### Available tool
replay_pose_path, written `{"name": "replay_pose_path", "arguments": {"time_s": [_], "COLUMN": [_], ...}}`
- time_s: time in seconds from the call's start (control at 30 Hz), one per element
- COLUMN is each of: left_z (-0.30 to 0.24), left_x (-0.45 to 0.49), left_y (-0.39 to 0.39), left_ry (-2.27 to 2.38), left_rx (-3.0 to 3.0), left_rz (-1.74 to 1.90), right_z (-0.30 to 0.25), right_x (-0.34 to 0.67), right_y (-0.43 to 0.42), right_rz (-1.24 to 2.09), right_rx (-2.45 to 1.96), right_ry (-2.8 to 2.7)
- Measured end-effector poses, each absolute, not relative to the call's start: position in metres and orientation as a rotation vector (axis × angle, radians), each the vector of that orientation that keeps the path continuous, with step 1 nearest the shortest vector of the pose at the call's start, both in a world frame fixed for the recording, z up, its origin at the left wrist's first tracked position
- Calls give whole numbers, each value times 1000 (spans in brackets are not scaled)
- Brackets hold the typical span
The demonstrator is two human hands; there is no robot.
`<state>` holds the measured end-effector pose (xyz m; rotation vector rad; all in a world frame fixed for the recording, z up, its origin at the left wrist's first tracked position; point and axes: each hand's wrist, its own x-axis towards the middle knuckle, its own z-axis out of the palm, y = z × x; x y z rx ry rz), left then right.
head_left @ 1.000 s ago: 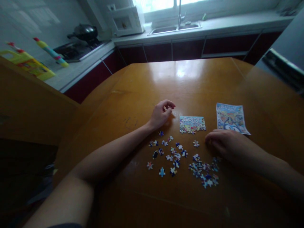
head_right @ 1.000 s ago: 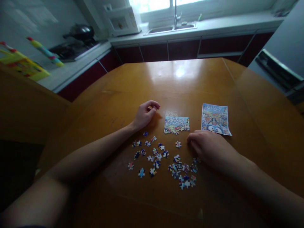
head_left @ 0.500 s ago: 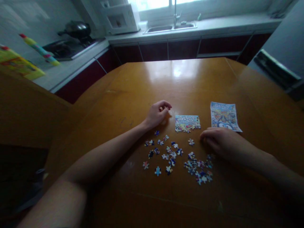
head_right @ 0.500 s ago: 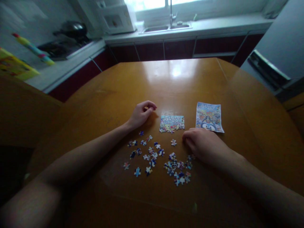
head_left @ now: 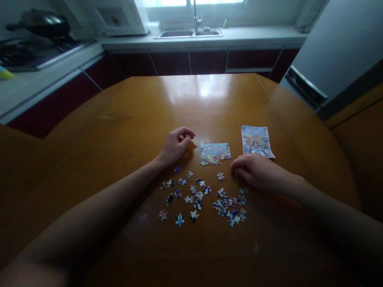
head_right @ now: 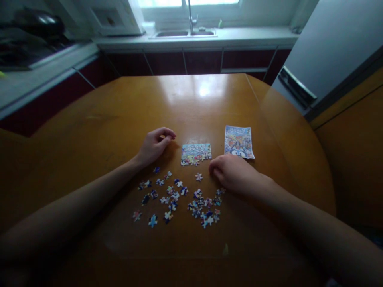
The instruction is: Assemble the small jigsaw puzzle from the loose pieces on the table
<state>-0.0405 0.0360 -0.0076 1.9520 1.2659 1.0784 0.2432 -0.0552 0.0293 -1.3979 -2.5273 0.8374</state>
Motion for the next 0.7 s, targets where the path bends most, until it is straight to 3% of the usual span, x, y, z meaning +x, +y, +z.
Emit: {"name": "replay_pose_path", "arguments": {"time_s": [0.23, 0.53, 0.7], "left_z": [-6, -2, 0], "left_x": [-40, -39, -39], "left_y": [35, 35, 34], "left_ry": [1268, 1295, 1309], "left_rx": [1974, 1993, 1995], "left_rz": [1079, 1038, 1024], "right_z": [38, 57, 55], "right_x": [239, 238, 243], "right_y": [-58, -70, -66], "right_rz": [814, 1011, 992], "right_rx": [-1431, -939, -968], "right_ry": [-2554, -2721, -2716]}}
